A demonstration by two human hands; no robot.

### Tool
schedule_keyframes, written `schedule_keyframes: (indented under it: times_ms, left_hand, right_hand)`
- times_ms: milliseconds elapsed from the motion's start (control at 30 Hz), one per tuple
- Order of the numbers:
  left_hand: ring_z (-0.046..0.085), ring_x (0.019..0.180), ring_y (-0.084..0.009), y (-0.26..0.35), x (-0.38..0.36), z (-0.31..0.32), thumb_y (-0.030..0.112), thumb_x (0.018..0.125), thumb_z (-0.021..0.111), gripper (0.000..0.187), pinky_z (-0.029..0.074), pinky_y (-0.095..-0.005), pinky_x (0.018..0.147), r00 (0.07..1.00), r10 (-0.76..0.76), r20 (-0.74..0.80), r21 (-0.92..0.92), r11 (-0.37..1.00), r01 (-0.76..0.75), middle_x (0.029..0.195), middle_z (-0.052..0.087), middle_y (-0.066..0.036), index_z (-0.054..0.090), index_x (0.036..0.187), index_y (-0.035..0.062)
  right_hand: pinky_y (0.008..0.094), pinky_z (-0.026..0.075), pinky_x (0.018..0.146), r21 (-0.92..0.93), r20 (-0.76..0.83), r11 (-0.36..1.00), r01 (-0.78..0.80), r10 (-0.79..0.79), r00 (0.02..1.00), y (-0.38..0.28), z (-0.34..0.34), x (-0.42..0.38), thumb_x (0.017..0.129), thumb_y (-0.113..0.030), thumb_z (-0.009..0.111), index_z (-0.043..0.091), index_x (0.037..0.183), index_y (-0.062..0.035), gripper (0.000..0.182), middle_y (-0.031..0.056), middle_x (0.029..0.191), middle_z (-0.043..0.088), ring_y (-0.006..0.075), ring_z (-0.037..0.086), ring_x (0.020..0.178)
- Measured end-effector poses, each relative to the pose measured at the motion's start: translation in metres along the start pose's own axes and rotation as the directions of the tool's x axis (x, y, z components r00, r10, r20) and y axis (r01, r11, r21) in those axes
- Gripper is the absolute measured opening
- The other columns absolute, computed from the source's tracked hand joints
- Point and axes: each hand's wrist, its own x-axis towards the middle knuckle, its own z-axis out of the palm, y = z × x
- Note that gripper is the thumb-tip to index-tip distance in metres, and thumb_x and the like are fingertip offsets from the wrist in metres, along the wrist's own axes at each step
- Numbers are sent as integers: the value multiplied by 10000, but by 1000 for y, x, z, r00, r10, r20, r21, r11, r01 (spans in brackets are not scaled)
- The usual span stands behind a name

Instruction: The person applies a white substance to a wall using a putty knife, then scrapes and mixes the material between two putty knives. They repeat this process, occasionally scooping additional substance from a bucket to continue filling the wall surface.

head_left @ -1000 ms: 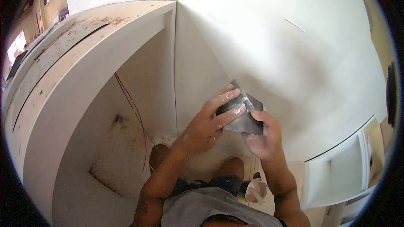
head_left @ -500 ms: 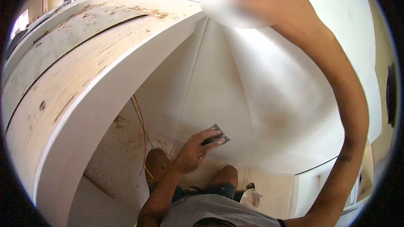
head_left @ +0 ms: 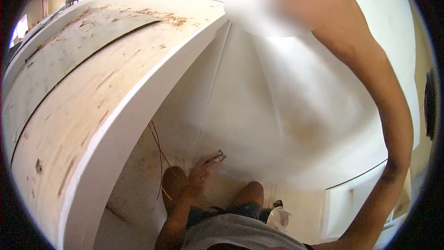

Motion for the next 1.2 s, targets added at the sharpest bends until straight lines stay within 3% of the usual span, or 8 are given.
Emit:
schedule_keyframes:
  times_ms: [133, 400, 600, 800, 867, 933, 1033, 1200]
  left_hand:
    - [462, 1295, -352, 7, 4, -4, 179, 1022, 385, 343, 356, -458, 1091, 1000, 9, -16, 101, 995, -8, 1370, 500, -169, 548, 1315, 104]
    - [468, 1292, -335, -19, 18, 12, 125, 1000, 411, 343, 368, -448, 1087, 992, 126, -6, 33, 991, -126, 1378, 497, -160, 556, 1310, 100]
    - [444, 1312, -321, -41, 33, 39, 108, 1002, 387, 367, 327, -443, 1112, 989, 140, 52, -182, 975, -128, 1396, 476, -157, 550, 1331, 110]
    - [432, 1327, -284, -33, 44, 65, 18, 960, 431, 397, 283, -399, 1133, 992, 46, 118, -306, 952, -8, 1390, 483, -146, 541, 1336, 87]
    - [435, 1324, -275, -26, 46, 79, -4, 943, 451, 411, 276, -390, 1135, 982, -67, 178, -298, 947, 118, 1386, 488, -132, 539, 1335, 81]
    - [438, 1322, -267, -20, 50, 86, -26, 925, 471, 428, 270, -380, 1138, 955, -177, 238, -277, 930, 242, 1383, 494, -118, 537, 1335, 76]
    - [452, 1305, -262, -20, 53, 99, -41, 906, 492, 449, 291, -377, 1126, 964, -40, 263, -234, 967, 104, 1364, 511, -96, 534, 1339, 73]
    - [474, 1282, -272, -28, 57, 122, -72, 880, 500, 470, 318, -374, 1112, 935, -178, 306, 74, 984, 164, 1355, 517, -111, 550, 1326, 70]
  right_hand:
    - [355, 406, 857, 21, -134, 991, 130, -126, 983, 7, 22, 26, 873, -216, 582, 656, 903, -135, 113, -22, 913, 635, 159, 520, 988]
    - [344, 416, 827, -82, -80, 977, 198, -205, 976, 10, 22, 29, 865, -200, 590, 663, 809, -111, 128, -20, 811, 619, 155, 523, 929]
    - [331, 417, 796, -103, 106, 991, 91, -80, 991, 11, 19, -13, 873, -216, 600, 652, 871, -101, 126, -2, 842, 624, 157, 526, 915]
    - [337, 415, 842, -29, -48, 999, -37, 36, 998, 13, 20, -93, 883, -234, 580, 628, 1030, -93, 210, 38, 972, 610, 170, 532, 998]
    - [400, 408, 988, -34, 87, 960, -278, 280, 956, -1, 36, -123, 812, -54, 689, 619, 1239, -178, 449, -25, 1284, 602, 198, 505, 1167]
    - [412, 400, 1000, -71, 104, 949, -308, 314, 944, -3, 40, -150, 805, -74, 699, 611, 1249, -194, 468, -32, 1293, 597, 189, 498, 1178]
    - [424, 392, 1016, -107, 128, 931, -348, 360, 924, 1, 38, -191, 796, -83, 707, 594, 1271, -217, 506, -44, 1321, 579, 180, 484, 1200]
    - [439, 394, 1024, -96, 139, 881, -462, 472, 871, 0, 48, -270, 799, -62, 693, 580, 1287, -247, 534, -61, 1372, 537, 178, 476, 1222]
